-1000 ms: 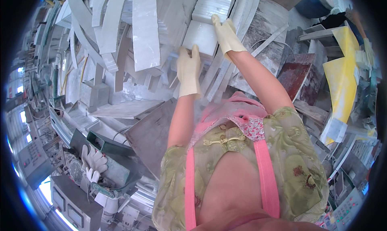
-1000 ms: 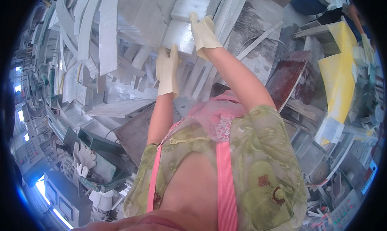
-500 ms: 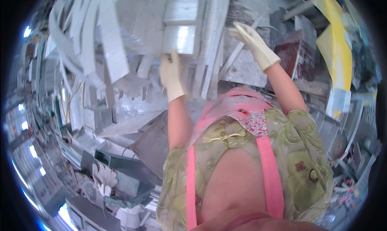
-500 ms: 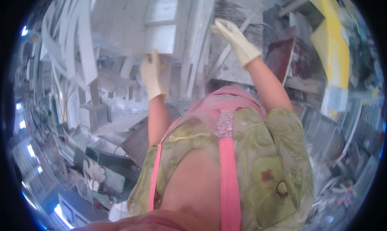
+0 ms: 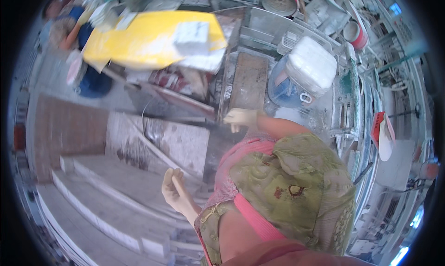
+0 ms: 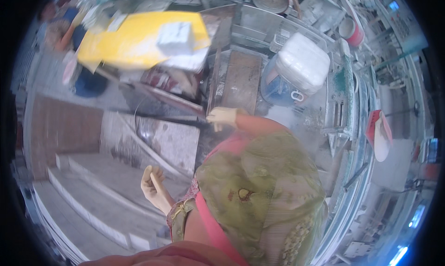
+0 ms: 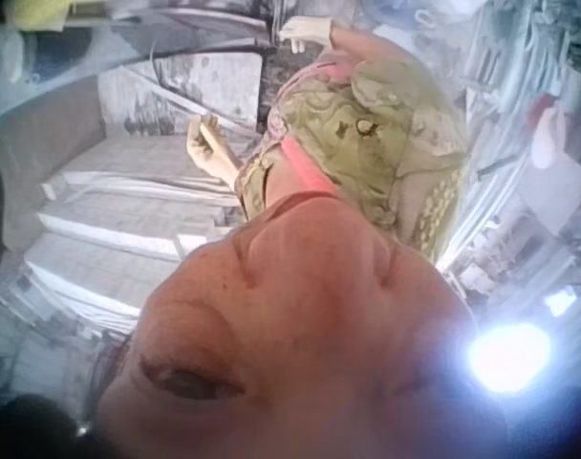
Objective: The person repeatedly picks up small white rectangular tiles from a yellow sheet, inspects them, and places them into a nearby pile. The person also moves the yellow sheet and handles loose tiles from the surrounding area.
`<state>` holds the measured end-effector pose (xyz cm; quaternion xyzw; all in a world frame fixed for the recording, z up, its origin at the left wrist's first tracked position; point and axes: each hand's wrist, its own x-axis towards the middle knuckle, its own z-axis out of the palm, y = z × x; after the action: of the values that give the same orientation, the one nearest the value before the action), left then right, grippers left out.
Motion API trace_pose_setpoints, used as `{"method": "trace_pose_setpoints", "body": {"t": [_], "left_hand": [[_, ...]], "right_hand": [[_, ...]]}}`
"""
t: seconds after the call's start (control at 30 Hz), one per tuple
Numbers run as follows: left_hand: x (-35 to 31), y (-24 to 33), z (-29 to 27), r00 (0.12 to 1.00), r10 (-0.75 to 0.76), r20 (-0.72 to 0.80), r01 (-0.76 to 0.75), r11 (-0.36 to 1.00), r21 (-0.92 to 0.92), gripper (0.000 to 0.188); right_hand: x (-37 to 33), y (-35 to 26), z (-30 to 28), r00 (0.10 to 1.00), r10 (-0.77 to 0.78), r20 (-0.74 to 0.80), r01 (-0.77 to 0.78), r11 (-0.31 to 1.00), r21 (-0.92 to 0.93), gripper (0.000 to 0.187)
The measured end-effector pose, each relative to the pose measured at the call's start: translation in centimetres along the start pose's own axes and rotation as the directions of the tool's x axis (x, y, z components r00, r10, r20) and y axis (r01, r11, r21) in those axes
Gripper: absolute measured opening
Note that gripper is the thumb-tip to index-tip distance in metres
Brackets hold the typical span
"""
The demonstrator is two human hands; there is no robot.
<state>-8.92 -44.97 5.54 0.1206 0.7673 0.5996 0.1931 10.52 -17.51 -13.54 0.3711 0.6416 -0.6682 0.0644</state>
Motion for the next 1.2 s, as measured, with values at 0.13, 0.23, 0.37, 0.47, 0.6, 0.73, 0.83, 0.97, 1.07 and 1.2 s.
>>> {"method": "trace_pose_setpoints", "body": {"t": [0.13,0.23,0.37,0.47,0.6,0.73,0.83,0.97,1.07,1.2], "left_hand": [[1.0,2.7,15.6,0.945,0.090,0.313,-0.089,0.996,-0.017,0.027],[1.0,5.0,28.0,0.807,0.110,0.581,-0.108,0.993,-0.039,0.031],[1.5,5.8,43.0,0.522,0.198,0.830,-0.341,0.940,-0.010,0.028],[4.1,4.3,53.1,0.374,0.176,0.911,-0.417,0.909,-0.005,0.033],[7.5,3.0,63.1,0.433,-0.053,0.900,-0.302,0.932,0.201,0.033],[10.9,6.0,72.7,0.636,-0.156,0.756,-0.033,0.973,0.229,0.033],[12.2,10.7,78.4,0.608,-0.254,0.752,-0.019,0.942,0.334,0.034],[13.0,15.0,85.6,0.534,-0.431,0.727,0.096,0.886,0.454,0.034],[12.7,17.4,88.2,0.473,-0.315,0.823,-0.010,0.932,0.363,0.034],[12.2,19.0,91.2,0.520,-0.239,0.820,-0.068,0.945,0.319,0.032]], "right_hand": [[-4.5,5.5,-14.2,0.939,0.027,-0.343,0.011,0.994,0.108,0.046],[-6.8,6.6,-27.0,0.784,0.082,-0.615,0.188,0.913,0.361,0.041],[-8.0,7.6,-49.5,0.315,-0.040,-0.948,0.648,0.739,0.184,0.067],[-7.0,9.1,-66.1,0.089,-0.378,-0.922,-0.179,0.904,-0.388,0.096],[-2.3,8.5,-79.9,0.072,-0.421,-0.904,-0.318,0.850,-0.420,0.098],[3.9,2.7,-86.9,0.023,-0.535,-0.845,0.153,0.837,-0.526,0.088],[4.4,1.2,-87.9,0.443,-0.653,-0.615,-0.352,0.504,-0.789,0.110],[3.4,0.5,-88.6,0.433,-0.595,-0.676,-0.278,0.626,-0.729,0.097],[2.3,-1.2,-89.8,0.455,-0.650,-0.608,-0.336,0.507,-0.794,0.091],[0.5,-3.6,-90.9,0.559,-0.505,-0.658,-0.311,0.608,-0.730,0.091]]}}
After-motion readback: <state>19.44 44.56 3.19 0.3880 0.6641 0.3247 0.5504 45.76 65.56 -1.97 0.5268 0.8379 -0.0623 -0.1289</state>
